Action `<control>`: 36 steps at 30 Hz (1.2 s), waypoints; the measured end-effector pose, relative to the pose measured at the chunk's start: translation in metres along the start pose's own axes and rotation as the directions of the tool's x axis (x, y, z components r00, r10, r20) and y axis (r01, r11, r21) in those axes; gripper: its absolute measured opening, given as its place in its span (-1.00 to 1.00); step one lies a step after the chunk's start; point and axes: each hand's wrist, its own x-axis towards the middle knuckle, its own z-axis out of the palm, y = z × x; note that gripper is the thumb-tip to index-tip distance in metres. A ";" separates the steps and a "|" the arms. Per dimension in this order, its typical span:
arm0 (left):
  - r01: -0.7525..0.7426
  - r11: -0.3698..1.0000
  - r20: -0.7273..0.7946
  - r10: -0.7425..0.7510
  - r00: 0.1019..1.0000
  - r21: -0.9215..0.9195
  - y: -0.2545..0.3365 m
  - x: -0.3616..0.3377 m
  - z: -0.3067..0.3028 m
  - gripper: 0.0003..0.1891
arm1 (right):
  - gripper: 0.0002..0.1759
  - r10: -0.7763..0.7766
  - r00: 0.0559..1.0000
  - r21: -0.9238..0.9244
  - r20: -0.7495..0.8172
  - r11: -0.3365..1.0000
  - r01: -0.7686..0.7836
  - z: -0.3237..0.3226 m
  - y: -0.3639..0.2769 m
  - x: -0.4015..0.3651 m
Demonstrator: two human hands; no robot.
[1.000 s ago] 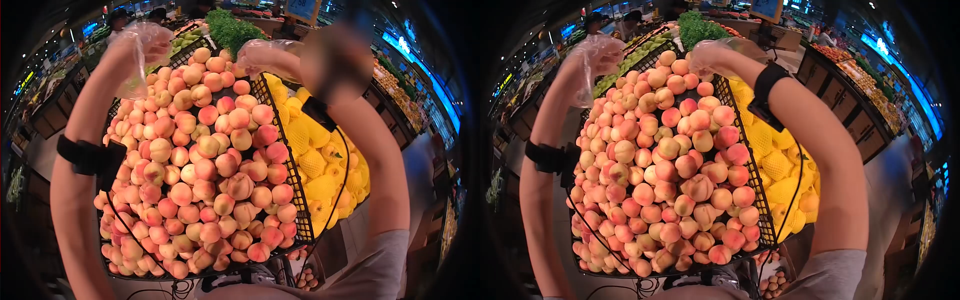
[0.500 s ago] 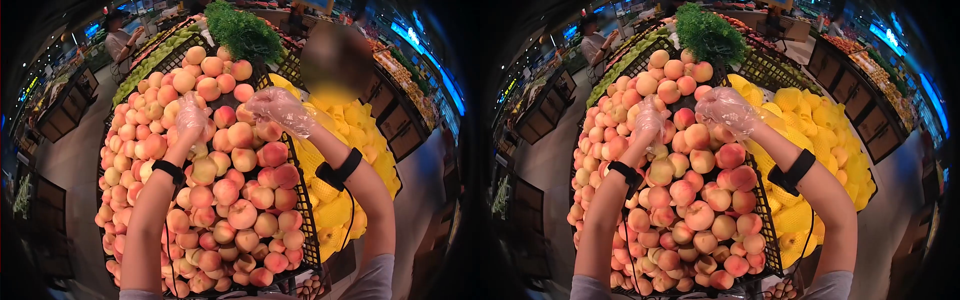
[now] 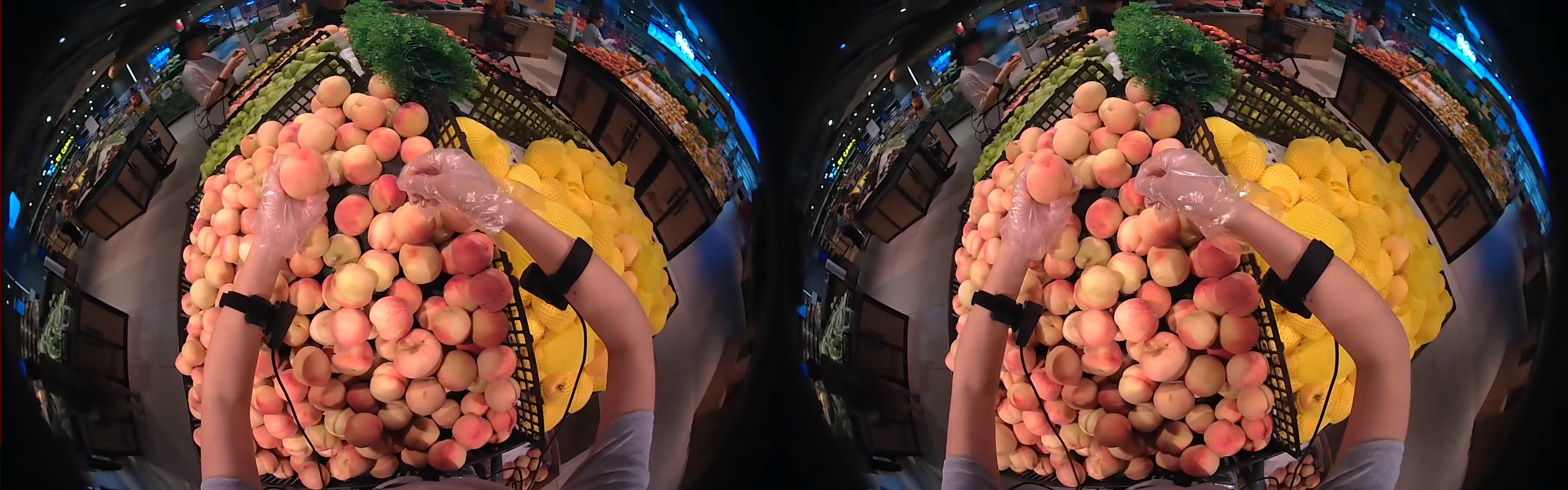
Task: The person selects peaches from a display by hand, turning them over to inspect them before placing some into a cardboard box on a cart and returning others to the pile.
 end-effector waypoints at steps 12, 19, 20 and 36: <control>0.031 0.994 0.277 -0.059 0.959 0.104 -0.017 -0.030 -0.009 -0.56 | -0.29 -0.263 0.954 0.105 0.147 0.963 0.249 0.045 -0.029 0.006; 0.019 0.980 0.377 -0.094 0.922 0.198 -0.026 -0.037 -0.012 -0.60 | -0.29 -0.128 0.986 -0.295 0.111 0.943 0.156 0.056 -0.042 0.003; 0.022 0.978 0.381 -0.102 0.919 0.208 -0.028 -0.037 -0.013 -0.61 | -0.26 -0.151 0.984 -0.340 0.096 0.924 0.175 0.056 -0.038 0.004; -0.078 0.970 0.383 -0.017 0.924 0.232 -0.015 -0.055 0.027 -0.55 | -0.49 -0.047 0.980 0.366 0.194 0.930 -0.028 0.032 -0.012 -0.012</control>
